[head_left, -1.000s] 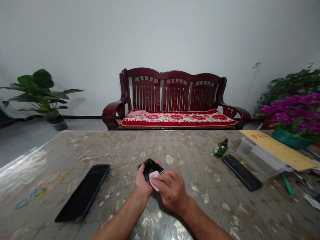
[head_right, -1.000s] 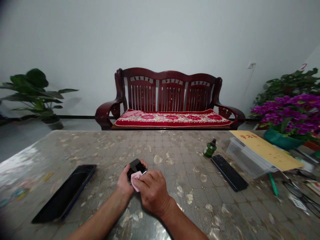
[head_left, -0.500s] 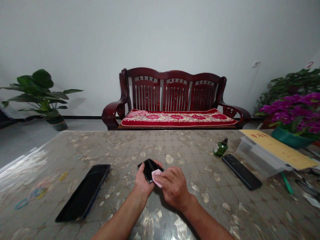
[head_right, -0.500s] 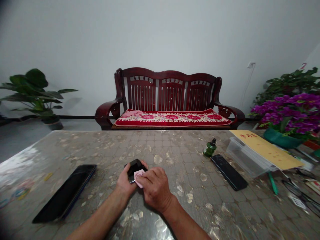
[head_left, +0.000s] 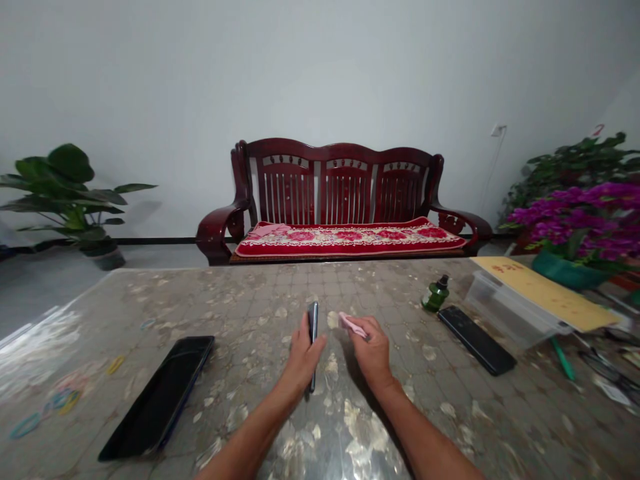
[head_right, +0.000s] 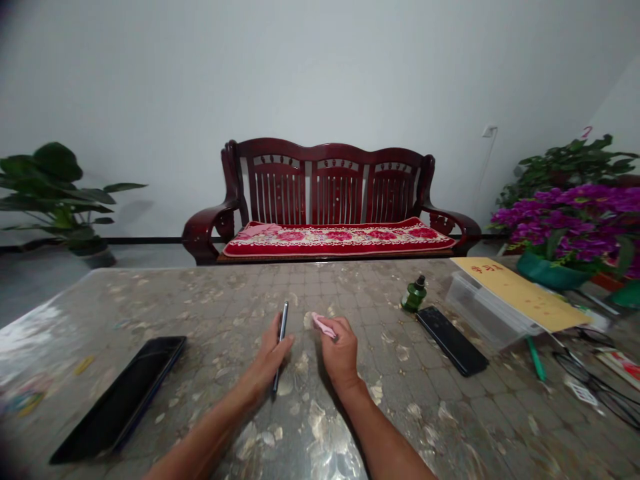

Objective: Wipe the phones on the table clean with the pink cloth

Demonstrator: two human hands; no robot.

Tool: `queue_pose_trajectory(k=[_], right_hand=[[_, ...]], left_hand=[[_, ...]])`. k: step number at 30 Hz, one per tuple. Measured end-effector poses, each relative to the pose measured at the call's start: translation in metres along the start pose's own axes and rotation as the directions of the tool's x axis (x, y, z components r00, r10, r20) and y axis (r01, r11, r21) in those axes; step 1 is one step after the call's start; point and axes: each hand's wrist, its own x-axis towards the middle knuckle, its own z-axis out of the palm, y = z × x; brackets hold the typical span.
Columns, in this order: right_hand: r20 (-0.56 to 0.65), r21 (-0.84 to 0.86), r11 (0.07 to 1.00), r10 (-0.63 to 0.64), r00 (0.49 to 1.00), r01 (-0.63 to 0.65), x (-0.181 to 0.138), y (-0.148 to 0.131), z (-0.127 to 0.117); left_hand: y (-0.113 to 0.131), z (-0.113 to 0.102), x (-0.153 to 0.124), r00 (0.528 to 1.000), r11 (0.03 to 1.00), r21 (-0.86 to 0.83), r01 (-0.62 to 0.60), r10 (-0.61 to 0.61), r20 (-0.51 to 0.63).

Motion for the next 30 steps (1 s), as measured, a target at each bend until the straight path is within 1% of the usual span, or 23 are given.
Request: queue_pose_trajectory(k=[1, 3, 5, 6, 7, 9, 12, 16, 21, 25, 30], right_hand=[[-0.026, 0.065, 0.994, 0.090, 0.996, -0.088, 0.001, 0.003, 0.001], [-0.072, 0.205, 0.943, 0.281, 0.957, -0.262, 0.004, 0.007, 0.002], [-0.080, 0.339, 0.860, 0.430, 0.899, -0.381, 0.007, 0.010, 0.002], [-0.075, 0.393, 0.824, 0.472, 0.878, -0.409, 0.008, 0.010, 0.003], [-0.073, 0.433, 0.798, 0.494, 0.867, -0.418, 0.008, 0.010, 0.003], [-0.072, 0.474, 0.780, 0.498, 0.864, -0.410, 0.009, 0.010, 0.004], [-0.055, 0.472, 0.783, 0.485, 0.873, -0.406, 0.007, 0.006, 0.007], [0.028, 0.428, 0.798, 0.458, 0.888, -0.425, 0.004, 0.004, 0.015], [0.134, 0.384, 0.814, 0.417, 0.899, -0.435, 0.002, 0.001, 0.026], [0.146, 0.381, 0.810, 0.423, 0.894, -0.446, 0.004, -0.001, 0.032], [0.135, 0.382, 0.807, 0.433, 0.891, -0.450, 0.006, 0.005, 0.033]], left_hand=[[-0.002, 0.001, -0.001, 0.997, 0.984, 0.159, -0.081, 0.080, 0.014], [-0.004, 0.002, -0.003, 0.985, 0.904, 0.392, -0.171, 0.158, 0.067], [-0.004, 0.002, -0.006, 0.970, 0.795, 0.557, -0.242, 0.207, 0.126], [-0.003, 0.002, -0.008, 0.963, 0.733, 0.626, -0.267, 0.224, 0.149], [-0.003, 0.002, -0.010, 0.958, 0.670, 0.686, -0.283, 0.233, 0.167], [-0.004, 0.002, -0.013, 0.955, 0.561, 0.776, -0.289, 0.228, 0.190], [-0.007, 0.005, -0.014, 0.953, 0.463, 0.836, -0.294, 0.213, 0.217], [-0.011, 0.010, -0.013, 0.948, 0.423, 0.855, -0.301, 0.225, 0.223], [-0.012, 0.017, -0.013, 0.959, 0.443, 0.858, -0.261, 0.218, 0.180], [-0.015, 0.021, -0.013, 0.964, 0.456, 0.856, -0.243, 0.211, 0.162], [-0.017, 0.023, -0.012, 0.965, 0.435, 0.870, -0.234, 0.213, 0.153]])
